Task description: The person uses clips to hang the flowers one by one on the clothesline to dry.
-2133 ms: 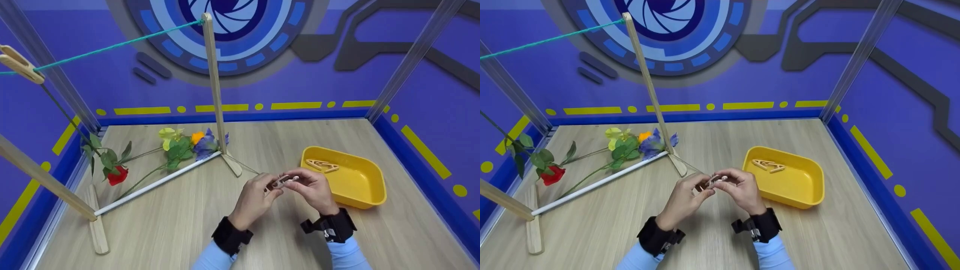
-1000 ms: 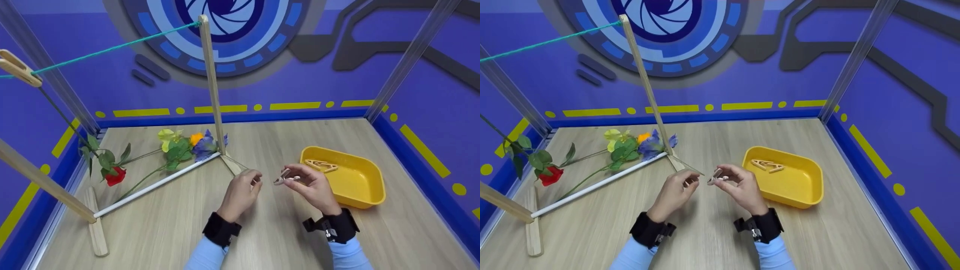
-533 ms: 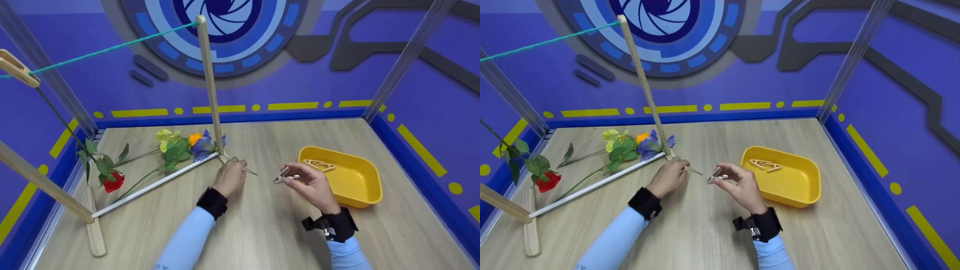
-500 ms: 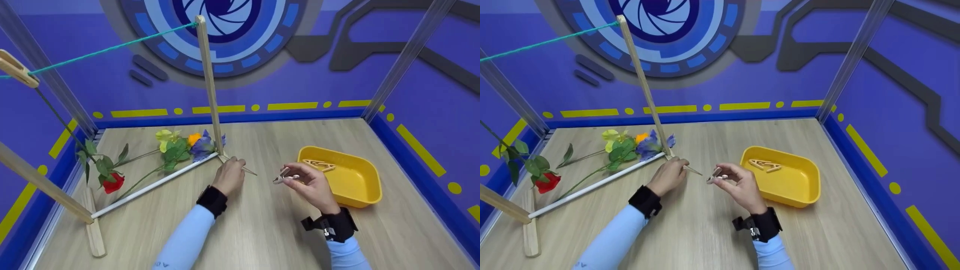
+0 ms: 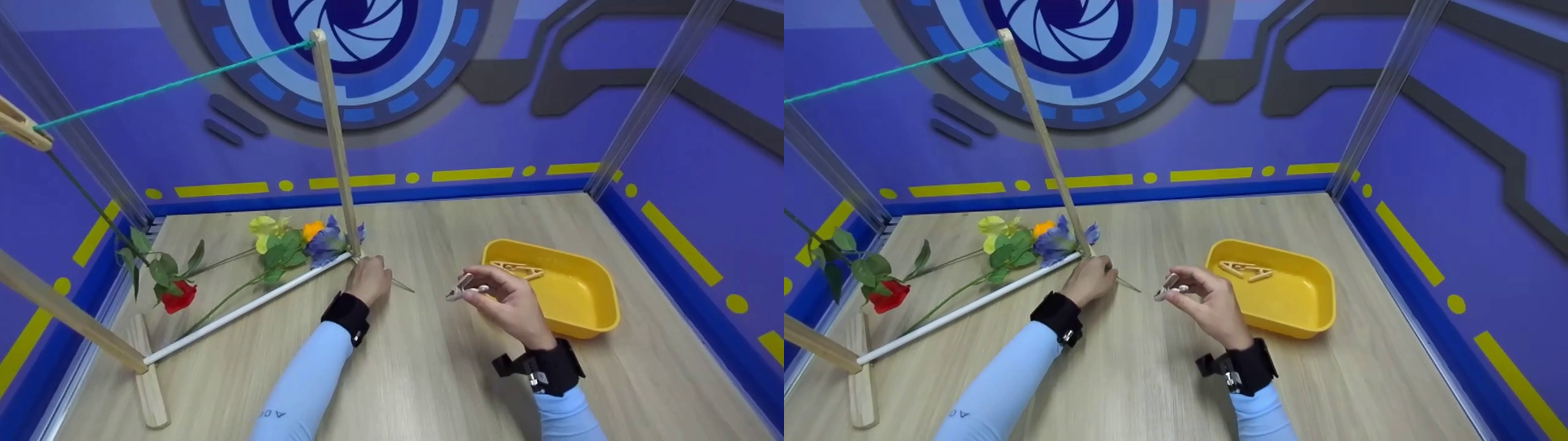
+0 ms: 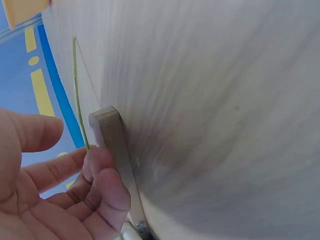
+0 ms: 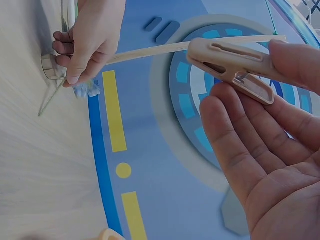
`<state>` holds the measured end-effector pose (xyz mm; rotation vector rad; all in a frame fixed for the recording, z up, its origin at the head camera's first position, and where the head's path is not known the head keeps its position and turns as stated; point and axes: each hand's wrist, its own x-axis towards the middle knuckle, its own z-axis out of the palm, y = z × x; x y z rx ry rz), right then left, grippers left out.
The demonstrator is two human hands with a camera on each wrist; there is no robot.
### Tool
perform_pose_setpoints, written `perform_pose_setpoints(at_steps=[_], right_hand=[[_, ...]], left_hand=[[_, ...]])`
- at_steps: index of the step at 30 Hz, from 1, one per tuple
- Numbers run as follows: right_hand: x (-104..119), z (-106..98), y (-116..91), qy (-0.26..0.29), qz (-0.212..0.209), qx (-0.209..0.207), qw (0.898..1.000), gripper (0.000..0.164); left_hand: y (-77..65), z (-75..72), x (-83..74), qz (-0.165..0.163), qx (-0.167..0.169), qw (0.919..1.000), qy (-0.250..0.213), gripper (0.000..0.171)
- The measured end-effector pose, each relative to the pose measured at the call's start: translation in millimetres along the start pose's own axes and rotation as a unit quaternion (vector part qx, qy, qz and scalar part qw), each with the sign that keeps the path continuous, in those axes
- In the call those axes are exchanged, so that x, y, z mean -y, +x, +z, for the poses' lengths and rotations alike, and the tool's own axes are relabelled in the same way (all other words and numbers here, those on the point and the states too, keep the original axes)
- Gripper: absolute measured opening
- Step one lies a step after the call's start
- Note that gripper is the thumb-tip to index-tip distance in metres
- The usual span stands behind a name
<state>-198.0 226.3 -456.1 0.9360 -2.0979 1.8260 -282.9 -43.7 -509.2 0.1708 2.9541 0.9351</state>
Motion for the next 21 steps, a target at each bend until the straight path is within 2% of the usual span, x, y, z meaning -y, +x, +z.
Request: perform_pose_setpoints(at_steps=[6,11,15,21], right_hand=[[1.6,-0.2,-0.3,-0.001,0.000,-0.002,1.000,0.037],[1.3,-0.3,-0.2,0.008,-0.006,-0.002,1.000,0.038],[0.4,-0.3,-0.2,0.013,-0.003,-0.002,1.000,0.037],[0.3,0.0,0.0,0.009,0.003,-0.003,1.000,0.036]], left_hand=[[1.6,-0.8,9.1,-0.020,-0.015,0.9976,-0.065,0.016],[-1.3,-5.4,20.4,-0.044,-0.032,0.9946,-0.089,0.017],[-8.0,-12.4,28.8,-0.056,-0.066,0.9914,-0.098,0.019],[-23.5,-27.0,35.8,-0.028,-0.136,0.9834,-0.116,0.014]])
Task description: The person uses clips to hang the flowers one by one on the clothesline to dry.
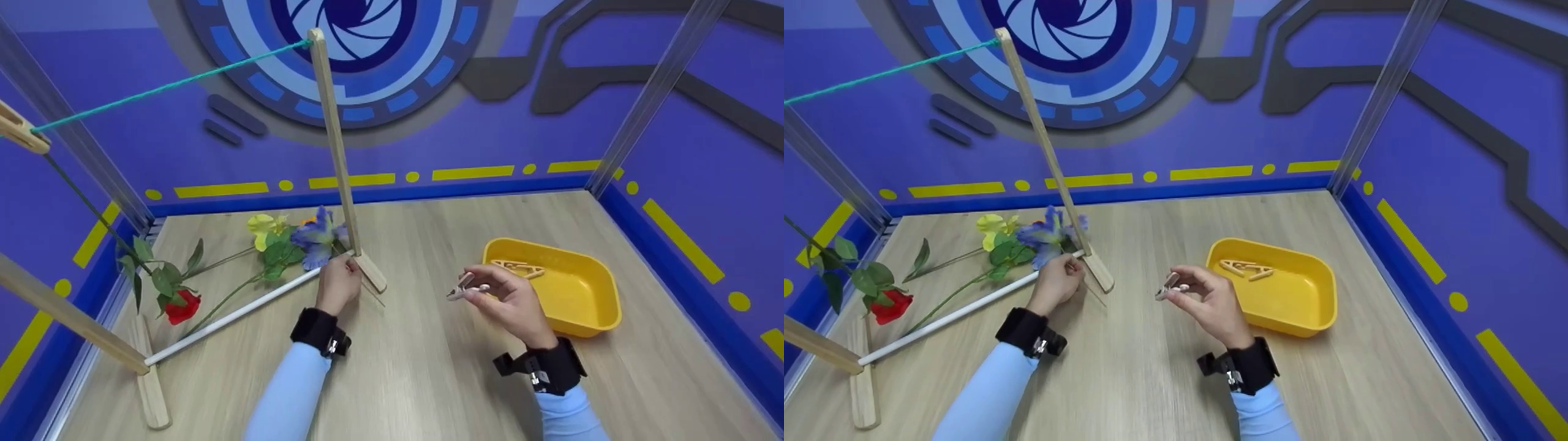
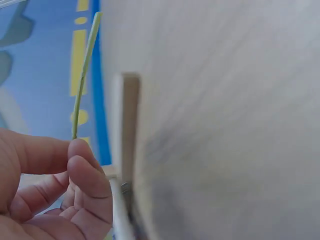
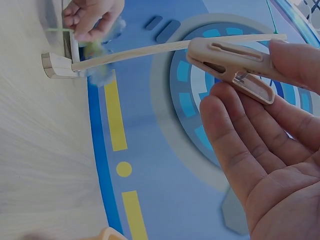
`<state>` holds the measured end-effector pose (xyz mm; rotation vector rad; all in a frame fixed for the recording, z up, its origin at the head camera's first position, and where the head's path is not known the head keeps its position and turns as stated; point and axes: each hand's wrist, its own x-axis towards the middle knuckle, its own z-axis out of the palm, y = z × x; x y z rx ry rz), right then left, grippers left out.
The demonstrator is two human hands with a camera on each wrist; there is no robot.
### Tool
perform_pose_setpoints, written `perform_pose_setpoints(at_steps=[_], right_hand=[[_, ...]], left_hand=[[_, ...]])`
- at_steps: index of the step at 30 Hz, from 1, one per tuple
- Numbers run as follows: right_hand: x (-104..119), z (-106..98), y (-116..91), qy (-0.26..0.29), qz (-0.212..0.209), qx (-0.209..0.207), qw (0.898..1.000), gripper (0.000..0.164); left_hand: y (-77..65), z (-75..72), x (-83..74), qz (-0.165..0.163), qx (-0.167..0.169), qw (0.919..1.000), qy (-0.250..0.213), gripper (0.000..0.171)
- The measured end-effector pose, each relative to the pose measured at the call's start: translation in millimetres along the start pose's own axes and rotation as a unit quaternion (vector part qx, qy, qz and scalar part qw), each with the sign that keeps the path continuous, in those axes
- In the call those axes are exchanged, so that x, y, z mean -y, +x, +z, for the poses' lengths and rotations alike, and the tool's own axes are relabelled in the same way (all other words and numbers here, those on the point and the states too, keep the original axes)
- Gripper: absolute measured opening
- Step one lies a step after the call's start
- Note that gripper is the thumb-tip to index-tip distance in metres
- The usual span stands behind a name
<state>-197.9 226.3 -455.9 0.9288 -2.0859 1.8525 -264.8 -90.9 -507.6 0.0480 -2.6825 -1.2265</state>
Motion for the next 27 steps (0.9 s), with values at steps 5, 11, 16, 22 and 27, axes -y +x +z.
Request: perform_pose_setpoints(at_steps=[5,11,16,22,27], right_hand=[[0.4,0.6,0.4,-0.002,0.002,0.001,1.000,0.036],[-0.6,0.6,0.5,0.002,0.000,0.000,1.000,0.037],[0.1,0.8,0.4,0.000,-0.002,0.003,1.000,0.038],[2.9,1.1,0.3,-0.005,0.001,0.001,1.000,0.038],[4.4,0.7,0.1,-0.010,0.008,0.000,1.000,0.036]], left_hand=[[-14.8,-19.5,-4.9,0.026,-0.017,0.9986,-0.042,0.010],[-39.1,-34.8,-16.1,0.071,-0.017,0.9921,-0.102,0.010],[-57.1,-40.9,-23.1,0.092,-0.011,0.9887,-0.118,0.011],[-74.0,-42.8,-26.1,0.102,0.009,0.9900,-0.097,0.010],[-80.5,-42.5,-27.5,0.114,0.021,0.9913,-0.064,0.010]])
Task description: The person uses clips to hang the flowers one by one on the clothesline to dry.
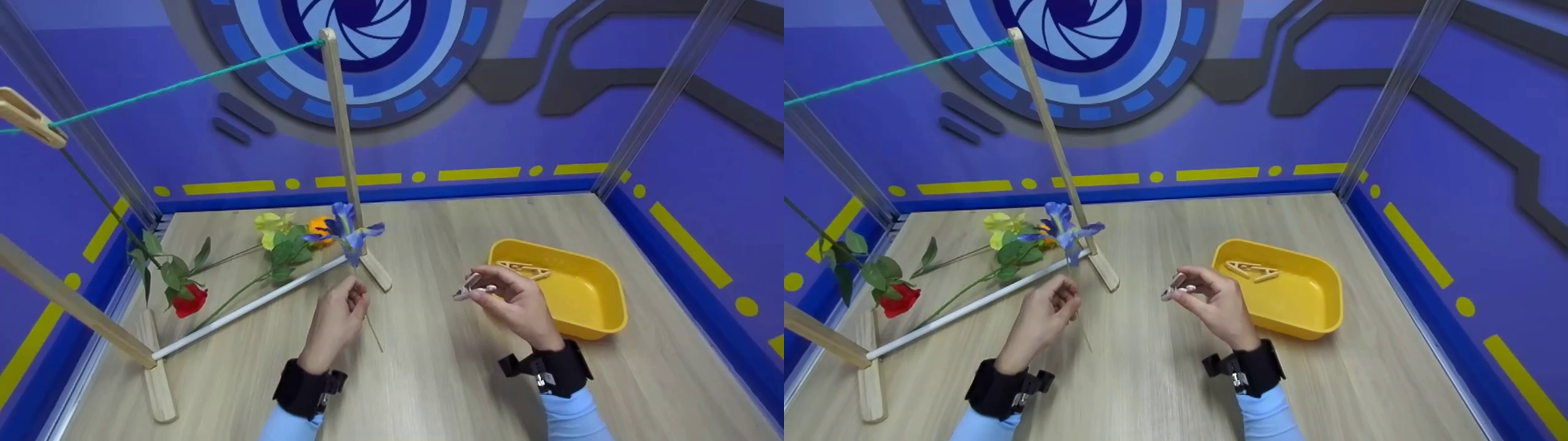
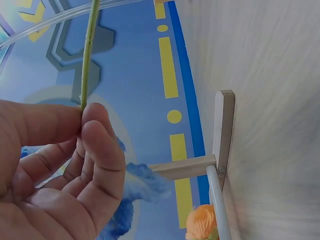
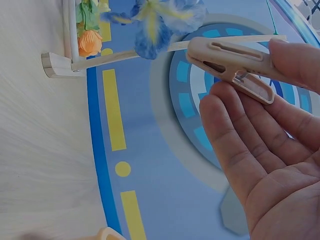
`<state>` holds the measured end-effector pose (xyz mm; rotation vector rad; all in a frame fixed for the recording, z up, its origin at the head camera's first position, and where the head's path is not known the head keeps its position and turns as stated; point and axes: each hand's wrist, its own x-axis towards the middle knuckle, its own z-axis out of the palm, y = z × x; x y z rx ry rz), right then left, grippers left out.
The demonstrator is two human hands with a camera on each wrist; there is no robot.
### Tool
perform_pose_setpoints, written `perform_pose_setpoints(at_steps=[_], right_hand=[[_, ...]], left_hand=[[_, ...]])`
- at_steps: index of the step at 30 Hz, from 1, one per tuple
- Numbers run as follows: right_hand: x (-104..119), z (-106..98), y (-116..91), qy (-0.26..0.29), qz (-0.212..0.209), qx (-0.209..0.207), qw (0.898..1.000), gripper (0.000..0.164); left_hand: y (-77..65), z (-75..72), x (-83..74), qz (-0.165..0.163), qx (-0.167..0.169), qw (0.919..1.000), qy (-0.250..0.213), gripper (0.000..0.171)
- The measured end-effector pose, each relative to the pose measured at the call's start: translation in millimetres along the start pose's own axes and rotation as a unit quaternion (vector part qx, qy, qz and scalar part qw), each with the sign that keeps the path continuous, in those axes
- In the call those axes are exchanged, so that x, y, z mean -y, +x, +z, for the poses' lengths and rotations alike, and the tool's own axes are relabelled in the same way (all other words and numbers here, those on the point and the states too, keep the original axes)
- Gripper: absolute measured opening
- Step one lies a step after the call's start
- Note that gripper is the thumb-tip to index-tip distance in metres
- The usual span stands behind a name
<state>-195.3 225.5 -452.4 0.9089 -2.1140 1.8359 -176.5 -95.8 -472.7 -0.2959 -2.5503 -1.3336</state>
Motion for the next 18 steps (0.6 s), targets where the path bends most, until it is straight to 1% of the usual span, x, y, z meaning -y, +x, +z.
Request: perform_pose_setpoints(at_steps=[3,6,8,12,15,18], right_hand=[[0.7,-0.8,0.0,0.000,-0.006,0.000,1.000,0.036],[1.4,-2.4,0.4,0.004,-0.015,-0.002,1.000,0.037],[1.6,-2.8,0.7,0.006,-0.020,-0.001,1.000,0.037],[1.8,-2.7,0.8,0.007,-0.025,0.003,1.000,0.039],[1.7,-2.7,0.6,0.005,-0.024,0.002,1.000,0.038],[2.0,-2.7,0.5,0.001,-0.021,-0.002,1.000,0.038]], left_hand=[[-2.8,-1.4,-2.5,0.011,0.003,0.9997,0.022,0.019],[-3.5,-2.1,-5.5,0.040,0.003,0.9978,0.054,0.025],[-4.6,-2.1,-6.9,0.054,-0.001,0.9955,0.078,0.023],[-8.8,-0.7,-7.9,0.073,-0.009,0.9900,0.120,0.012],[-10.3,1.4,-6.4,0.090,-0.012,0.9853,0.145,0.015],[-9.6,4.6,-4.7,0.110,-0.007,0.9812,0.159,0.017]])
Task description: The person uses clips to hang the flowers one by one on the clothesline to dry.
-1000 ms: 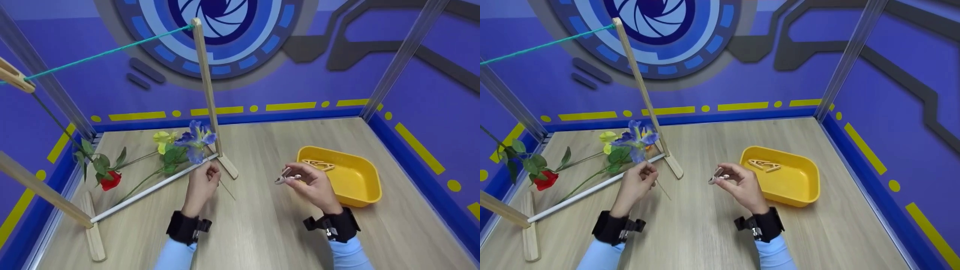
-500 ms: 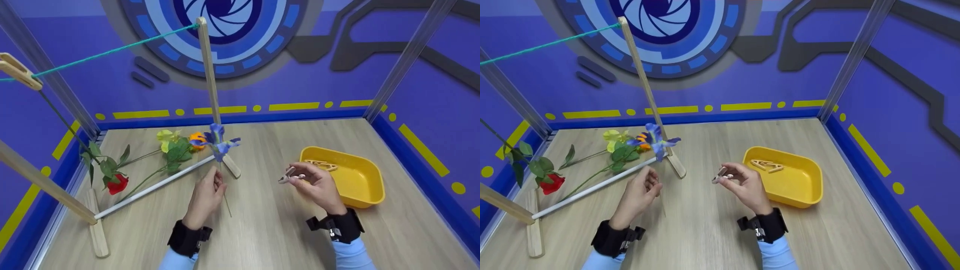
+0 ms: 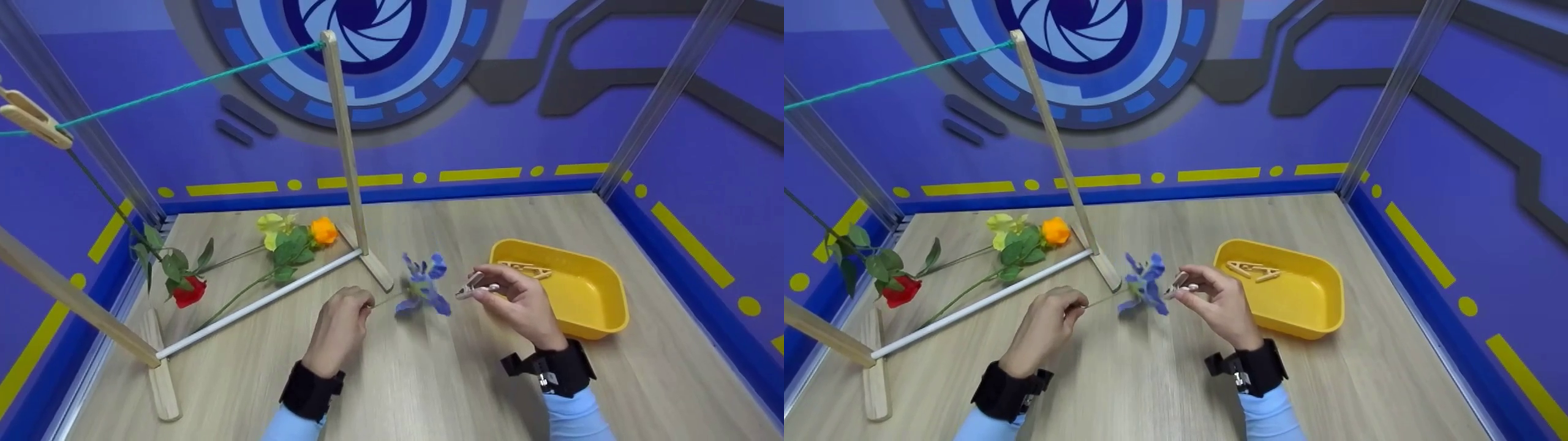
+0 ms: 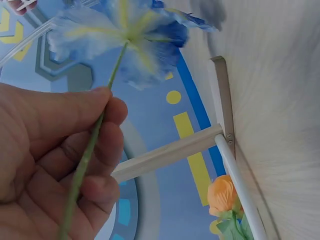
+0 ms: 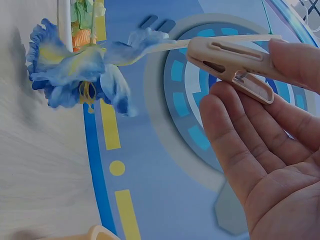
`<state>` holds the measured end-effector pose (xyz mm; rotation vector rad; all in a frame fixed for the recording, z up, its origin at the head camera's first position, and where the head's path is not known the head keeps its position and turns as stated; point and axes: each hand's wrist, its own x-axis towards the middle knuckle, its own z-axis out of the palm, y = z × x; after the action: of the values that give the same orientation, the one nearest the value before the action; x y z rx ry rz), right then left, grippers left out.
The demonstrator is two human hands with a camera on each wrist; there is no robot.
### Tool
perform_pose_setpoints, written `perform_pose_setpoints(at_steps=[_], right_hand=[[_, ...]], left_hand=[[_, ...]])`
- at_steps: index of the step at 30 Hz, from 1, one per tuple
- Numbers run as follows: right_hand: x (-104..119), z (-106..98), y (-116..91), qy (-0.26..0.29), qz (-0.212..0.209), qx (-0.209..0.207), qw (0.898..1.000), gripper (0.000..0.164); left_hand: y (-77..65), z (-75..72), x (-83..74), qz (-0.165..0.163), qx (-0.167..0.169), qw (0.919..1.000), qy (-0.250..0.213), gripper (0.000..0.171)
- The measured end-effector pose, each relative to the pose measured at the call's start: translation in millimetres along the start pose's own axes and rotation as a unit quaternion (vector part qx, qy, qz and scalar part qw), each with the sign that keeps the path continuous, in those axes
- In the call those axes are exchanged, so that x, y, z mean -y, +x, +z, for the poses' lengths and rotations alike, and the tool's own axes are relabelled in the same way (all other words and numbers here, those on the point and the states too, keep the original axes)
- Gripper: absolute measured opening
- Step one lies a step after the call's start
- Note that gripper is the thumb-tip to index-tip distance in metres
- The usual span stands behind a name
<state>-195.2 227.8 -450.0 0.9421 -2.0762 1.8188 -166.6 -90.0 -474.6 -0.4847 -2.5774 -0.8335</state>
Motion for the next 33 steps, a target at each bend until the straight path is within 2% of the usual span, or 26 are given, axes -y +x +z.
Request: perform_pose_setpoints(at_steps=[8,17,24,33], right_hand=[[0.4,-0.1,0.3,-0.006,-0.003,0.000,1.000,0.038],[1.0,1.7,0.3,-0.015,-0.011,0.001,1.000,0.039],[1.5,4.0,0.7,-0.013,0.006,0.006,1.000,0.038],[0.1,4.6,1.2,-0.010,0.006,0.014,1.000,0.036]], left_hand=[[0.4,15.6,2.9,0.029,0.025,0.9992,-0.006,0.025],[-1.4,34.0,20.5,0.007,0.058,0.9979,0.027,0.029],[-3.3,41.2,30.0,-0.004,0.051,0.9965,0.067,0.024],[-2.1,38.3,25.9,-0.008,0.040,0.9967,0.070,0.020]])
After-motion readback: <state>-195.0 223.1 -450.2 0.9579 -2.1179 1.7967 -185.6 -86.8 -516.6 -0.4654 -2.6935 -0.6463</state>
